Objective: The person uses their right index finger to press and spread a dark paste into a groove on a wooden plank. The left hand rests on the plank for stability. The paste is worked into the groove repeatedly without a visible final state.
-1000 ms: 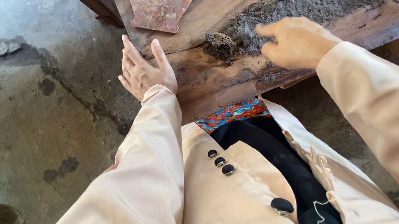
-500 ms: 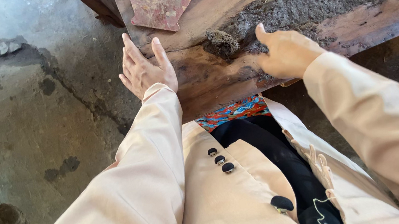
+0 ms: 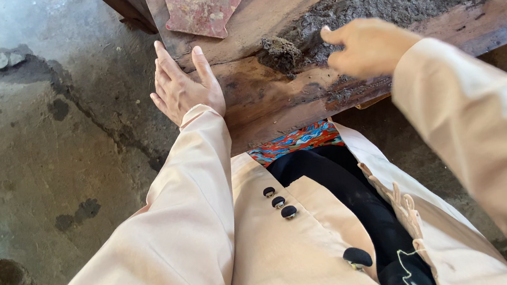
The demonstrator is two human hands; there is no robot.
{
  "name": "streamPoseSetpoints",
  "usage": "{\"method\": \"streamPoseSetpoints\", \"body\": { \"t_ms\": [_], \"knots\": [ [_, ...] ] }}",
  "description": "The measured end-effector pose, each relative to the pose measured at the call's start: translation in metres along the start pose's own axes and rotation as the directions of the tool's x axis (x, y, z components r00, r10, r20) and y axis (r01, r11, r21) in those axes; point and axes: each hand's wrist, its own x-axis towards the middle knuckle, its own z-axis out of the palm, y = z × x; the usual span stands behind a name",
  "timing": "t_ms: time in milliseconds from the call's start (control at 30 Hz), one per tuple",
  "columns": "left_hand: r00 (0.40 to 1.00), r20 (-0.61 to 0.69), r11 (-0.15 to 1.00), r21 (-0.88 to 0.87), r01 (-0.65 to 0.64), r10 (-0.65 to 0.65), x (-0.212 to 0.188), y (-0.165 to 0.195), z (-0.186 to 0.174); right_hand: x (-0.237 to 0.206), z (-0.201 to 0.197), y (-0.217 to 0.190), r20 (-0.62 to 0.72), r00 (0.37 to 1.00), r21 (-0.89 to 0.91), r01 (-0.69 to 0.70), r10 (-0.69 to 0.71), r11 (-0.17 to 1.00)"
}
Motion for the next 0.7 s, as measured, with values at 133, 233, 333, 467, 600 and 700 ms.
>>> {"method": "streamPoseSetpoints", "body": {
  "t_ms": [133,233,333,467,600,700],
  "knots": [
    [1.0,-0.009,1.0,0.0,-0.011,0.011,0.0,0.0,0.001,0.002,-0.015,0.002,-0.106,0.993,0.095,-0.035,0.045,0.995],
    [1.0,-0.013,1.0,-0.006,-0.009,0.009,-0.001,-0.001,0.0,-0.005,-0.025,-0.018,-0.065,0.998,0.032,-0.016,0.018,0.999],
    [1.0,-0.007,1.0,-0.002,-0.014,0.014,-0.001,0.0,0.0,-0.032,-0.029,-0.042,-0.122,0.991,0.069,0.07,-0.062,0.995],
    [1.0,0.014,1.0,0.002,0.001,-0.001,0.0,0.0,-0.001,-0.069,-0.012,-0.068,-0.223,0.974,0.071,0.051,-0.034,0.996],
    [1.0,0.024,1.0,0.022,0.008,-0.009,0.001,0.001,-0.001,-0.078,0.003,-0.079,-0.303,0.943,-0.054,0.129,-0.139,0.99],
    [0.999,0.029,1.0,0.018,0.013,-0.014,0.001,0.0,-0.001,-0.077,0.007,-0.082,-0.26,0.957,-0.093,0.11,-0.131,0.99]
  ]
}}
